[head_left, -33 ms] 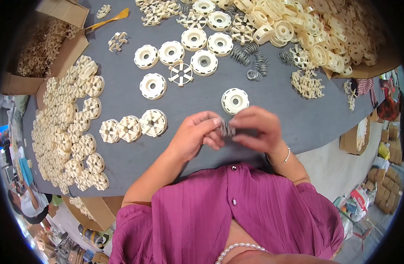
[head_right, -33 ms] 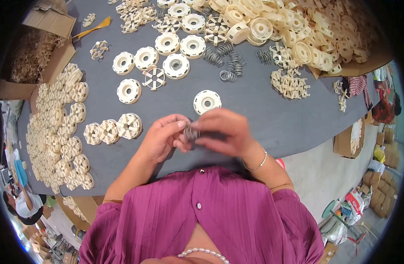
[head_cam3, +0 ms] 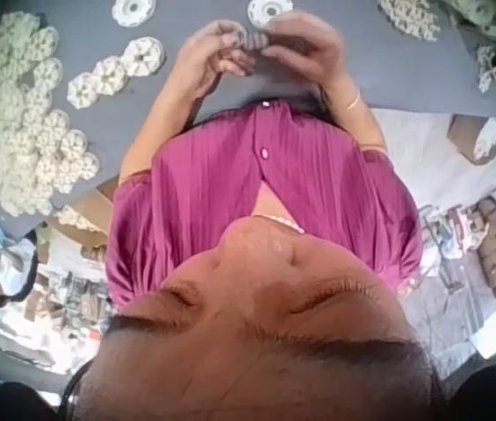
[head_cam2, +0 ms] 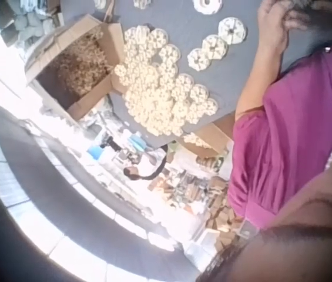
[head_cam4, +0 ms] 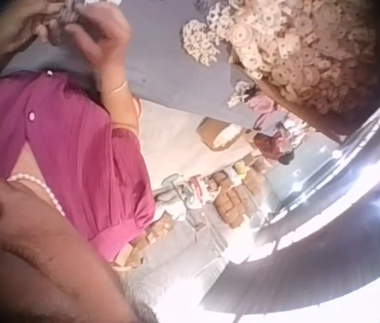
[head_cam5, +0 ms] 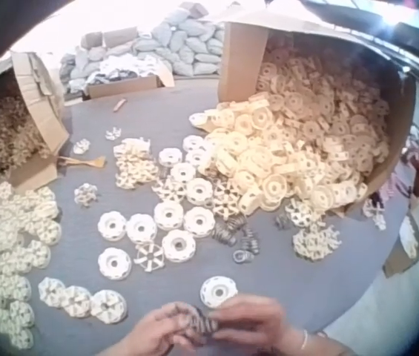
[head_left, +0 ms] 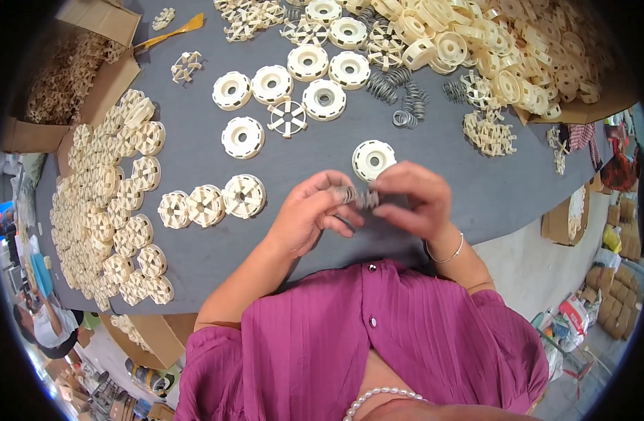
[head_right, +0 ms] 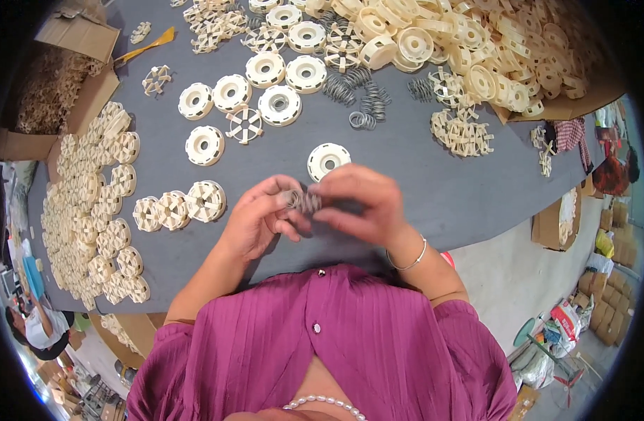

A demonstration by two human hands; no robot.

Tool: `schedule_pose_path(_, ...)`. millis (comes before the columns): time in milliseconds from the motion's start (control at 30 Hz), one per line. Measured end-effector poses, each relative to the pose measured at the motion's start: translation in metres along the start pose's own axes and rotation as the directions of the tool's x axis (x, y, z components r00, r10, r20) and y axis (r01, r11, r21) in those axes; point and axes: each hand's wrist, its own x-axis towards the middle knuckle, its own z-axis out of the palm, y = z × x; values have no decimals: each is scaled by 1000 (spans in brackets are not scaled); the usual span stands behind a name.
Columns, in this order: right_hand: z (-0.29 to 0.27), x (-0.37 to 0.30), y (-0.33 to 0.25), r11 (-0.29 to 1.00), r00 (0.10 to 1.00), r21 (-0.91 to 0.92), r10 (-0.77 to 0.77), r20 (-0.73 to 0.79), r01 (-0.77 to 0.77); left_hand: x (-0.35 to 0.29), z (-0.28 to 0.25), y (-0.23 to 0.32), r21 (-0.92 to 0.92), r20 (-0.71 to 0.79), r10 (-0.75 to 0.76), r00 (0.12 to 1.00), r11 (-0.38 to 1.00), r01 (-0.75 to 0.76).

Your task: The person assembles plastic circular parts by hand, inserting metal springs into them and snapping plastic connectors together.

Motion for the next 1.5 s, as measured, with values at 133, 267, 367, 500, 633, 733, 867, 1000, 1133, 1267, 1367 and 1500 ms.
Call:
schedule_pose_path(133, -2, -7, 5, 935, 955, 228, 291, -62, -270, -1, 24, -12, 182, -33, 436, 899, 887, -424)
schedule_pose_path(267, 2, -8, 1, 941, 951, 166, 306, -44, -295, 0, 3, -21, 405, 15, 425, 905, 825, -394)
schedule_pose_path(367, -1, -4, 5, 989, 993, 94, 116, -37, -112, 2, 0, -22, 239, -42, 296, 954, 930, -278)
schedule_pose_path(500, -3, -2, 2, 999, 1000, 14, 30, -9, -30, 2, -6, -20, 53, -51, 117, 992, 992, -114)
schedule_pose_path(633, 1, -6, 0, 989, 991, 85, 123, -51, -119, -3, 6, -20, 383, -3, 440, 898, 830, -405)
schedule_pose_path(733, 6, -11, 3, 911, 942, 295, 324, -82, -288, 1, 8, -17, 644, 141, 652, 745, 511, -569)
schedule_pose_path(867, 1, -8, 7, 943, 961, 229, 265, -81, -241, -2, 11, -17, 581, 66, 595, 801, 630, -515)
schedule_pose_path(1000, -3, -6, 8, 988, 993, 118, 104, -57, -96, -7, 14, -20, 459, -97, 423, 901, 822, -336)
schedule_pose_path(1133, 4, -13, 10, 880, 953, 384, 304, -6, -279, -5, 12, -17, 493, -126, 358, 925, 832, -254)
schedule_pose_path(1267, 7, -21, 14, 527, 805, 661, 557, 206, -534, -3, 12, -13, 797, 206, 732, 649, 260, -546)
schedule_pose_path(1367, 15, -24, 17, 546, 843, 693, 510, 171, -471, -5, 3, -16, 769, 229, 739, 634, 262, -583)
schedule_pose_path(1500, 22, -20, 15, 647, 932, 702, 357, 65, -297, -7, -2, -22, 694, 110, 694, 712, 459, -555)
